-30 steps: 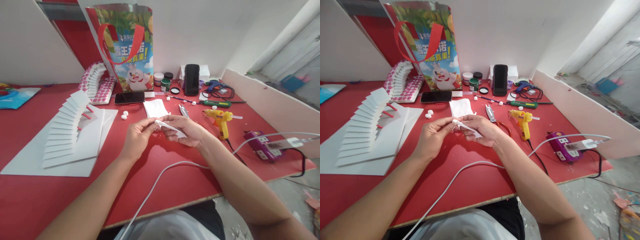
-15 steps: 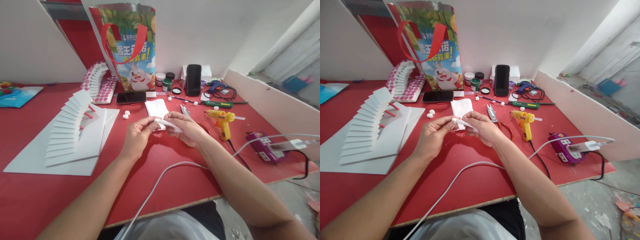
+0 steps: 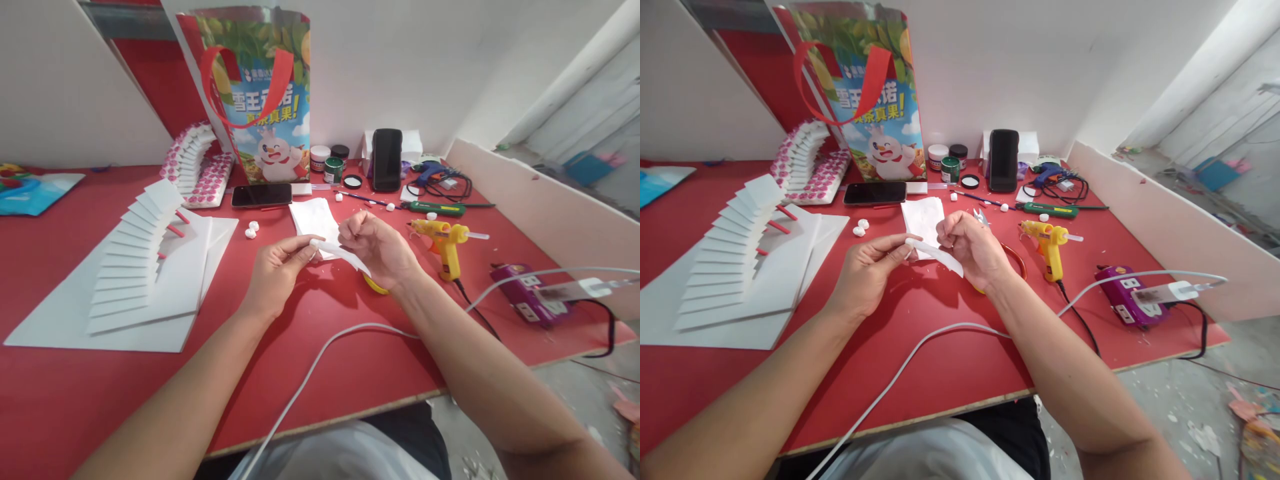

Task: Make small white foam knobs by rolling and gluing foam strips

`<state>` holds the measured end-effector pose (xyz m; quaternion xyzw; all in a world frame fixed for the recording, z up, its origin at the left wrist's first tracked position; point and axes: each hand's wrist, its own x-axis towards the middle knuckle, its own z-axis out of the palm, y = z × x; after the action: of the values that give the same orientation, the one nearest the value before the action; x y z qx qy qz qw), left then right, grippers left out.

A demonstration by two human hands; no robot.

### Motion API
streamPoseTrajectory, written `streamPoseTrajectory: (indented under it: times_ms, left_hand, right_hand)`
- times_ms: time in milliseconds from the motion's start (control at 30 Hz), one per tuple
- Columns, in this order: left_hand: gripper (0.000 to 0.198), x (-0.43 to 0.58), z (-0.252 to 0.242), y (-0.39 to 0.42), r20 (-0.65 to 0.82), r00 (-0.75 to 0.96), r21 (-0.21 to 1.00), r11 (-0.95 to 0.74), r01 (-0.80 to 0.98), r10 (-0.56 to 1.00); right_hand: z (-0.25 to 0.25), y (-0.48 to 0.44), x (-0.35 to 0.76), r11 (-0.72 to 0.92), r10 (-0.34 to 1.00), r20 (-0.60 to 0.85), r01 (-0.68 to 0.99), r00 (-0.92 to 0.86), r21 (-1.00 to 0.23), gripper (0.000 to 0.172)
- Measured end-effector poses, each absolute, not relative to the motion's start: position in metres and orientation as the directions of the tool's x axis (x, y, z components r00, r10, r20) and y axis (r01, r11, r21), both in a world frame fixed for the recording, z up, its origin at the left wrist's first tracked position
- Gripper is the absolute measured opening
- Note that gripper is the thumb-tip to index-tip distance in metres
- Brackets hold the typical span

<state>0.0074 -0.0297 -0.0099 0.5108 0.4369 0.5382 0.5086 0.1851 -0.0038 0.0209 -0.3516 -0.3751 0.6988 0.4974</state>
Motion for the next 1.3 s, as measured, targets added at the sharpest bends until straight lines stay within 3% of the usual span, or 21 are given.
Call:
streamPoseTrajectory:
  times_ms: [367, 500, 633, 767, 933, 1133, 1300]
  left_hand:
    - [0.026, 0.009, -0.009, -0.031, 0.069, 0.059, 0.991, -0.062, -0.116, 0.996]
    - [0.025, 0.009, -0.008, -0.032, 0.071, 0.066, 0.994, -0.065, -0.084, 0.995]
    - [0.025, 0.008, -0.008, -0.032, 0.102, 0.056, 0.995, -0.102, -0.002, 0.993]
    - [0.025, 0.007, -0.008, -0.032, 0.18, 0.034, 0.98, -0.182, 0.084, 0.983]
    - [0.022, 0.008, -0.007, -0.034, 0.295, 0.029, 0.928, -0.294, 0.229, 0.955]
    - [0.02, 0.007, -0.008, -0.034, 0.323, 0.034, 0.897, -0.317, 0.307, 0.946]
    - [0.025, 0.008, -0.013, -0.032, 0.144, 0.029, 0.976, -0.147, 0.159, 0.989]
  right_hand:
    - [0.021, -0.001, 0.188, -0.409, 0.875, -0.25, -0.36, -0.414, -0.838, 0.017]
    - [0.021, -0.004, 0.188, -0.249, 0.931, -0.165, -0.235, -0.325, -0.94, 0.035]
    - [0.015, -0.005, 0.187, -0.025, 0.974, -0.005, -0.088, -0.227, -0.996, 0.029]
    - [0.008, -0.004, 0.187, -0.127, 0.935, -0.114, -0.017, -0.335, -0.992, 0.03]
    - [0.008, -0.005, 0.184, -0.224, 0.909, -0.191, -0.047, -0.371, -0.973, 0.034]
    - [0.008, -0.008, 0.181, -0.133, 0.929, -0.149, 0.072, -0.339, -0.989, 0.024]
    - [0.009, -0.01, 0.179, -0.016, 0.966, -0.083, 0.263, -0.246, -0.965, 0.003]
